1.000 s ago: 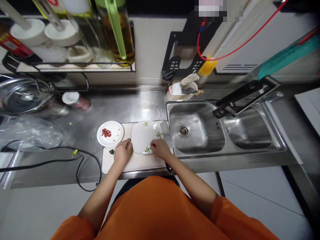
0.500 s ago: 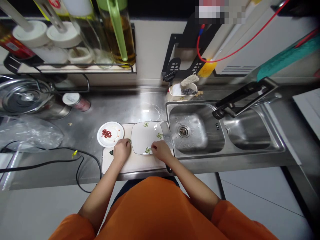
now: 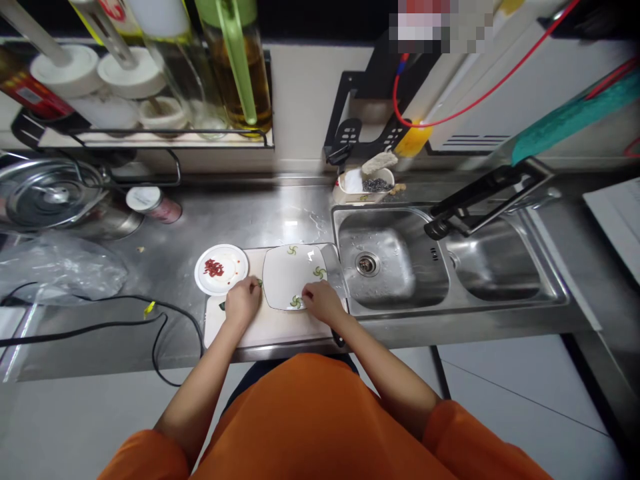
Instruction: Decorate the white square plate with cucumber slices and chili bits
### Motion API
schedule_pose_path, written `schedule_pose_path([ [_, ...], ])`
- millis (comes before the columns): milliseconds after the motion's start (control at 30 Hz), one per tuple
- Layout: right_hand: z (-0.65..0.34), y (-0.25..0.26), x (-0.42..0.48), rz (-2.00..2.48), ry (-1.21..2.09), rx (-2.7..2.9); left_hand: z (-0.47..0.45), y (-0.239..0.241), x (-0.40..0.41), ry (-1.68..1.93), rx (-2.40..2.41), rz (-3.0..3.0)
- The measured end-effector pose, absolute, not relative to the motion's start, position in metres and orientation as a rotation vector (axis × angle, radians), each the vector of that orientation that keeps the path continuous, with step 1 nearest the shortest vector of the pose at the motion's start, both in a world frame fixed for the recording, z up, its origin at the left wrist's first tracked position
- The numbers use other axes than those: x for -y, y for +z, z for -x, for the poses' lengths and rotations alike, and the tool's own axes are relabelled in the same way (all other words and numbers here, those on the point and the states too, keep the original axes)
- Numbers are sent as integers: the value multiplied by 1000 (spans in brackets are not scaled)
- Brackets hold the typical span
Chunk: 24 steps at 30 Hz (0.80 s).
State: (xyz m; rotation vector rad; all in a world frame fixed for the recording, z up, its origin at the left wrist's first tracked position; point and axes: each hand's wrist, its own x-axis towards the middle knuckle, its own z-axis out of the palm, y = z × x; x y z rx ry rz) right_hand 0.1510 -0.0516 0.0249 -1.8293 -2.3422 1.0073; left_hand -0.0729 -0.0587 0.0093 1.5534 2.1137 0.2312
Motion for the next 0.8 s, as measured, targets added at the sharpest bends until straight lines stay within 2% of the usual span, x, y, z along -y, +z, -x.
schedule_pose_path([
  [267,-138,28,39,1685,1201,2043,87,20,56,627,-1776,-1228],
  [433,-120,35,24,1602,1371,1832,70,34,48,656,-1494,-1094],
  [633,-116,42,15,1636,1459,1833,57,36,42,671,-1394,-996],
  [800,-121,40,14,1506,1519,1722,52,34,45,700,-1334,-582],
])
